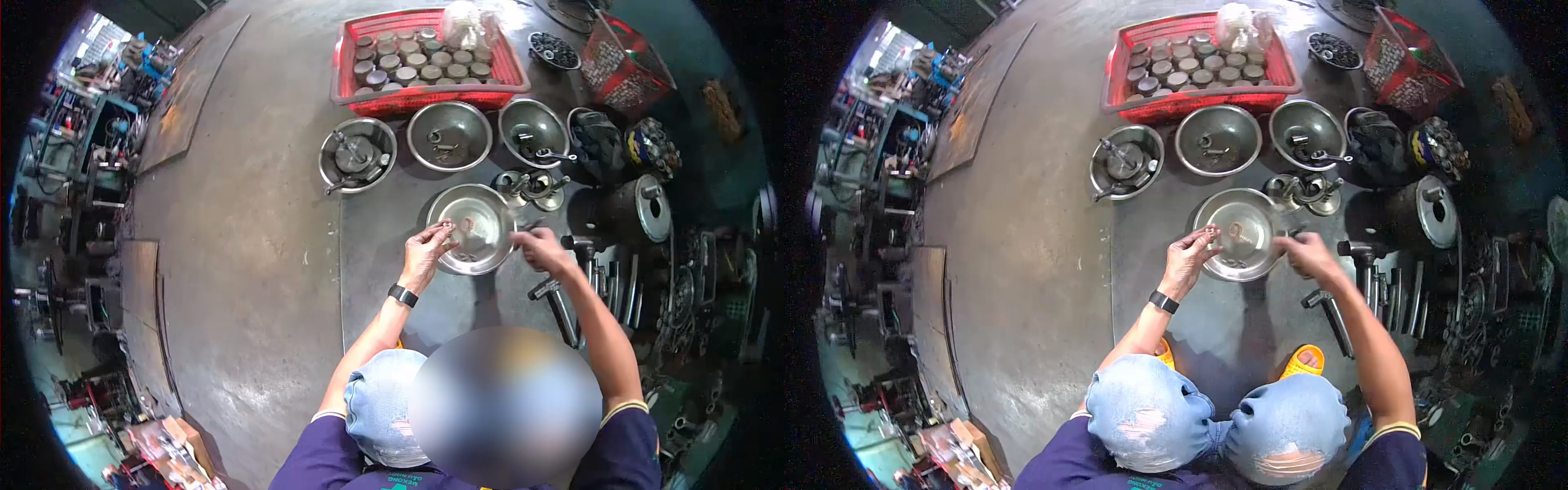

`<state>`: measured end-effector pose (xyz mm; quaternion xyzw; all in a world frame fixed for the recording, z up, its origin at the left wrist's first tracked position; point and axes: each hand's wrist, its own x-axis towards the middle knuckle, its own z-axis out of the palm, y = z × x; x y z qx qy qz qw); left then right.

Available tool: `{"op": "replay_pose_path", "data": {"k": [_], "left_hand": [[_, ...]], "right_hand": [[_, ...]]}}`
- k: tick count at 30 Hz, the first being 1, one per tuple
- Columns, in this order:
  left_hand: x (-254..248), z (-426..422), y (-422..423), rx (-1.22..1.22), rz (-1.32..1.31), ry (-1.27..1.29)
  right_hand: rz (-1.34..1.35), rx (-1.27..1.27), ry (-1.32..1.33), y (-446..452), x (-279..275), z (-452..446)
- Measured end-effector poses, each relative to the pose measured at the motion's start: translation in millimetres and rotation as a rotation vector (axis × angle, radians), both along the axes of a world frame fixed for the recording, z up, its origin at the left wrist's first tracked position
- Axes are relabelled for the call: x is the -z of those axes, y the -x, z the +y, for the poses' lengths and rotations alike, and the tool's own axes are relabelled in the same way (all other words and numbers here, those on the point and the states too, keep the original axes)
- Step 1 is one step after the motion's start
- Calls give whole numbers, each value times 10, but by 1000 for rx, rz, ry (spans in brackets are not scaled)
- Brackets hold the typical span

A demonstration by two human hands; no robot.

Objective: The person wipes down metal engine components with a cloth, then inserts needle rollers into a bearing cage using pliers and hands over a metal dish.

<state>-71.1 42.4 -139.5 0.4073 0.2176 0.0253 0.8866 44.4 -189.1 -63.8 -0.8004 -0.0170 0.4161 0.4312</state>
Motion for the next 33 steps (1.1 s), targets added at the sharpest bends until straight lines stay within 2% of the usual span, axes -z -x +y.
{"op": "replay_pose_path", "data": {"k": [4, 5, 7, 10, 16, 21, 30, 33], "left_hand": [[-42, -47, -22, -24, -12, -22], [-44, -38, -10, -40, -25, -62], [-55, -13, 18, -80, -51, -144], [-74, -10, 27, -99, -67, -264], [-5, -50, 2, -83, -95, -338], [32, -91, -30, -100, -135, -344], [-37, -187, -93, -174, -171, -357], [-43, -191, -109, -205, -138, -405]], "right_hand": [[-636, -485, 304, 223, -21, 470], [-635, -486, 297, 227, 34, 509], [-808, -675, 226, 210, 50, 633], [-804, -719, 264, 213, 78, 721], [-863, -740, 266, 192, 49, 733], [-823, -784, 238, 168, 6, 725], [-731, -655, 251, 155, 33, 710], [-759, -741, 292, 128, 35, 723]]}}
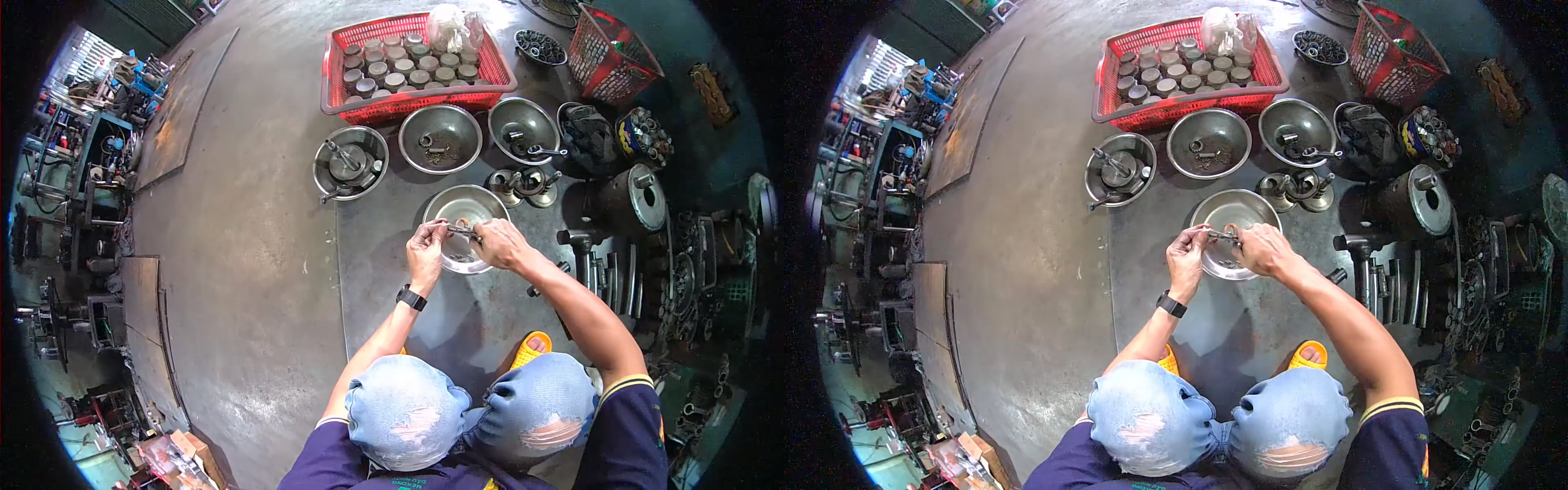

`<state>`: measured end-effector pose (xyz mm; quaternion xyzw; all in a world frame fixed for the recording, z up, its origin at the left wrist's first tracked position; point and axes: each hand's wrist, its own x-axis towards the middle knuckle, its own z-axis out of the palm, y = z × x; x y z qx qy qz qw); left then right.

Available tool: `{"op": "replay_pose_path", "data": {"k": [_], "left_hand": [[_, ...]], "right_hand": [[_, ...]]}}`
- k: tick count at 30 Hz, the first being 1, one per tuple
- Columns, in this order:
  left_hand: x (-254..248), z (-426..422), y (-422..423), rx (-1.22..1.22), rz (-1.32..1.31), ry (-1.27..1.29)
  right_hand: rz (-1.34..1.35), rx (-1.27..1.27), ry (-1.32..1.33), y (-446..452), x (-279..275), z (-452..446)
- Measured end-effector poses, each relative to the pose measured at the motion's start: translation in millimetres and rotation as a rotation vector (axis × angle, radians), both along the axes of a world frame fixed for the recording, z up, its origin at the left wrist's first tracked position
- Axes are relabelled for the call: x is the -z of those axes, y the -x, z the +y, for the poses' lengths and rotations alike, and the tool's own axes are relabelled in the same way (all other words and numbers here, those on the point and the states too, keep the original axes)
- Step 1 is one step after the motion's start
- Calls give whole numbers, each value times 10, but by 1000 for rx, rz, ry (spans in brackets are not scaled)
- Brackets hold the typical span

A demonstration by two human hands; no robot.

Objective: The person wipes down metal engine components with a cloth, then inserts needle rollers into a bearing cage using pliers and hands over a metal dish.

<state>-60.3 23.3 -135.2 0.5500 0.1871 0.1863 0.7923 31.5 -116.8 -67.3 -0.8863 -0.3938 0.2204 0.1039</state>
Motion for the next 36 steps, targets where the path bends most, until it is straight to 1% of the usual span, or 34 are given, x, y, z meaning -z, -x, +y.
{"op": "replay_pose_path", "data": {"k": [1, 3, 5, 8, 10, 11, 17, 20, 22, 23, 25, 27, 29, 30, 31, 32, 33, 34, 35, 36], "left_hand": [[10, -8, 2, -19, 30, -33], [13, -36, 4, -31, 4, -18], [9, -49, 17, -43, -19, -5], [-27, -47, 12, -65, -12, -2], [-1, -31, 14, -98, 75, -58], [8, -36, 16, -98, 74, -58], [-25, -86, 7, -156, 40, 28], [-9, -60, 18, -155, 88, 44], [17, -39, 17, -155, 196, -27], [30, -52, 13, -154, 196, -29], [-25, -107, 11, -186, 96, 75], [-88, -107, 16, -170, 119, 91], [-122, -83, -1, -155, 140, 108], [-121, -56, -14, -131, 132, 232], [-123, -31, -21, -109, 122, 357], [-126, -4, -16, -115, 119, 359], [-137, 28, -5, -83, 120, 395], [-129, 48, 6, -53, 121, 430], [-43, 64, 26, -34, 106, 402], [3, 75, 42, -42, 107, 407]], "right_hand": [[-34, -20, -14, 15, 6, 5], [-68, -35, -30, 40, 3, -3], [-47, 27, -105, 78, -5, -11], [-61, 27, -84, 89, 25, 6], [-77, 17, -89, 85, 121, 21], [-94, 9, -94, 79, 158, 21], [-73, 40, -72, 136, 28, 32], [-116, 16, -137, 118, 176, 29], [-112, 23, -124, 142, 137, 37], [-107, 29, -112, 155, 114, 47], [-88, 42, -92, 174, 77, 53], [-73, 56, -68, 169, 128, 31], [-152, 43, -144, 142, 304, -18], [-150, 40, -144, 138, 323, -70], [-198, 114, -220, 123, 337, -140], [-245, 187, -296, 101, 347, -213], [-242, 298, -305, 78, 277, -296], [-247, 441, -232, 52, 260, -375], [-253, 521, -96, -32, 422, -555], [-244, 575, 46, -62, 453, -695]]}}
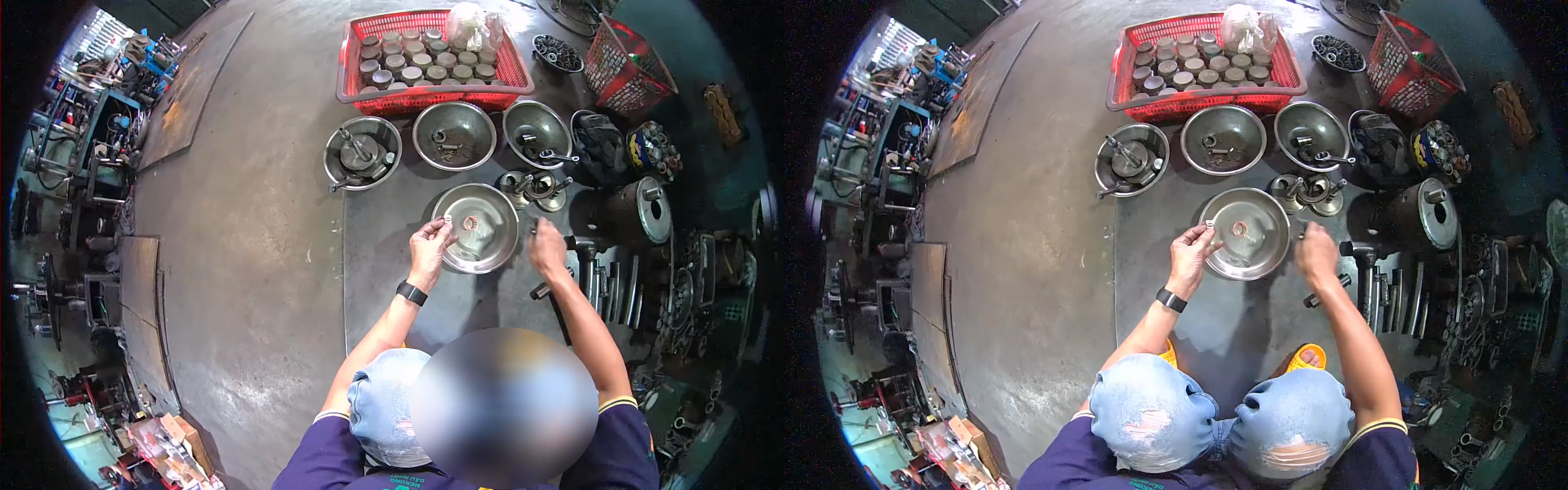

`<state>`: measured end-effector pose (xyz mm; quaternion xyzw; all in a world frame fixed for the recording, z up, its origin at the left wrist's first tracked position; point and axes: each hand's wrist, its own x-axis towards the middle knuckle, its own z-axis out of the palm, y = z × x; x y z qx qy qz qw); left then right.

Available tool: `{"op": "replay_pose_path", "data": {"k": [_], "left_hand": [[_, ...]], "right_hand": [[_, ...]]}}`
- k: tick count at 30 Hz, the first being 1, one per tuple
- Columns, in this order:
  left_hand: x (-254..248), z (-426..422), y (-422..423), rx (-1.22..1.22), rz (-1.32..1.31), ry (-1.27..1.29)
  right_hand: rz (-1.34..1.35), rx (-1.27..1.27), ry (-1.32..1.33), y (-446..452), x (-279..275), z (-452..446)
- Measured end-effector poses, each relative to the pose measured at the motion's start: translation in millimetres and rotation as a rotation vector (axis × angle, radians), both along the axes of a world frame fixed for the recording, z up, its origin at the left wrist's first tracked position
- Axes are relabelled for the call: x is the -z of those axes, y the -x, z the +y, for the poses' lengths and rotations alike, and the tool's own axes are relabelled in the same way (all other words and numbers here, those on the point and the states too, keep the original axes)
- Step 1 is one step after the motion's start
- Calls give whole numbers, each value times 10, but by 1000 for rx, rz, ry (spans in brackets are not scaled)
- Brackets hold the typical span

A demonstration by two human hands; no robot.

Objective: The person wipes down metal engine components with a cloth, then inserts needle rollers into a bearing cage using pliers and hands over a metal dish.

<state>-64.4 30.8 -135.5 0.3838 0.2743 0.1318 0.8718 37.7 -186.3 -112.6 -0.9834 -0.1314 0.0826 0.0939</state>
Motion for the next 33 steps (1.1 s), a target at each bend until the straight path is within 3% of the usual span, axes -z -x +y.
{"op": "replay_pose_path", "data": {"k": [5, 7, 8, 10, 12, 18, 23, 26, 29, 30, 33], "left_hand": [[107, -35, 24, 136, 246, -159], [129, -59, 36, 116, 167, -184], [132, -70, 44, 94, 86, -214], [146, -71, 50, 83, 79, -214], [119, -45, 53, 136, 91, -181], [-64, 46, 106, 143, 116, -47], [48, 71, 146, 188, 31, -17], [44, 47, 131, 193, 22, 9], [93, 11, 131, 194, -17, 42], [115, -4, 127, 213, -28, 17], [155, -34, 136, 238, -21, -34]], "right_hand": [[-14, 53, 151, -22, 432, -503], [-171, -74, 245, 94, 204, -331], [-258, -135, 107, 135, 41, -203], [-172, -325, -252, 110, 123, -48], [-39, -410, -334, 212, 272, 182], [168, -434, -144, 377, 563, 634], [74, -474, -77, 350, 546, 728], [299, -372, -87, 230, 371, 718], [282, -59, -606, 162, 294, 643], [283, -63, -602, 129, 253, 641], [645, 8, -1031, 85, 42, 678]]}}
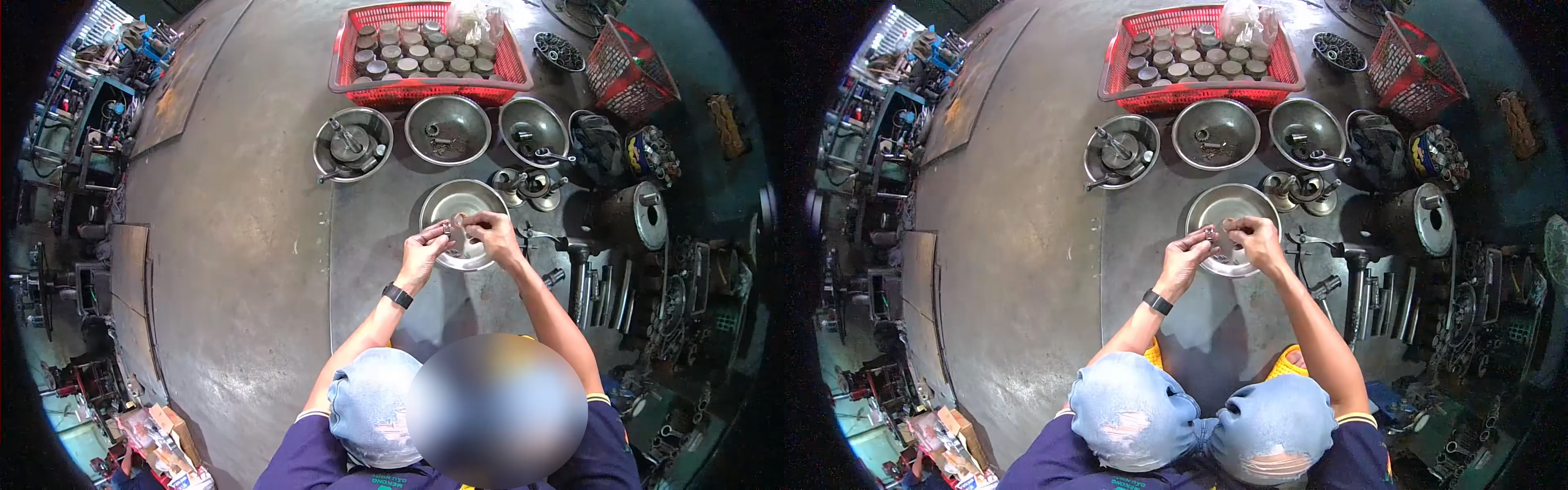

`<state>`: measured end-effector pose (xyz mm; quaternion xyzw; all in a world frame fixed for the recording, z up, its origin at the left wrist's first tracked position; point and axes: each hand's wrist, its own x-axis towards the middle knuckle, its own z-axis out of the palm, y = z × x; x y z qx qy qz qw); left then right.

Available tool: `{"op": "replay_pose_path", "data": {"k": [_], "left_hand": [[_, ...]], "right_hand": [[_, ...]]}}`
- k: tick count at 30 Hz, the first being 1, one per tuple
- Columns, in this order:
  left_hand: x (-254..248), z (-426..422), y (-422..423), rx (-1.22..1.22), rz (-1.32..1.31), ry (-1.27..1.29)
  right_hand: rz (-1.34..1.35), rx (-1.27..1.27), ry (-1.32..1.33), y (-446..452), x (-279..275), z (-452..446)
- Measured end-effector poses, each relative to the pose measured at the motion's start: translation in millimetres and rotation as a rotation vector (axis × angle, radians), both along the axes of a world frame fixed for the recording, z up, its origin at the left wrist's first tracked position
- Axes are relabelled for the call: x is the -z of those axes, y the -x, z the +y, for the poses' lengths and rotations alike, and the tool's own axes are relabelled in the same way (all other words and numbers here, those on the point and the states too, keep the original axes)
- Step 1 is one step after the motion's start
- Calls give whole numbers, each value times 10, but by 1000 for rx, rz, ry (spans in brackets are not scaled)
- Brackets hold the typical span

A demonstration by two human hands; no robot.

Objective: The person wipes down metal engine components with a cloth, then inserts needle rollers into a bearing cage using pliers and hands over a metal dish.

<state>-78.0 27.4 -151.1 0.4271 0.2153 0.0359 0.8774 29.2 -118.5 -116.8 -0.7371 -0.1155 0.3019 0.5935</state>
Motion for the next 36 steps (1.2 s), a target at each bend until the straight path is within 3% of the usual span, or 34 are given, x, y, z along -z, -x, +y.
{"op": "replay_pose_path", "data": {"k": [8, 10, 21, 23, 24, 27, 36], "left_hand": [[-64, 14, 5, 28, 1, -124], [-83, 6, 4, 66, -29, -254], [2, -22, 29, 113, -14, -212], [-18, -3, 29, 89, 9, -143], [-16, 26, 27, 75, 39, -131], [23, 29, 21, 38, 59, -128], [16, 24, 33, 34, 61, -60]], "right_hand": [[-32, -46, -49, 66, 35, 158], [-44, -54, -35, 69, 34, 162], [-71, -105, 119, 89, -78, 107], [-129, -3, 339, 80, -40, 96], [-381, -104, 511, 111, 93, 37], [-581, -342, 858, 237, 323, -23], [-739, -495, 847, 302, 414, 45]]}}
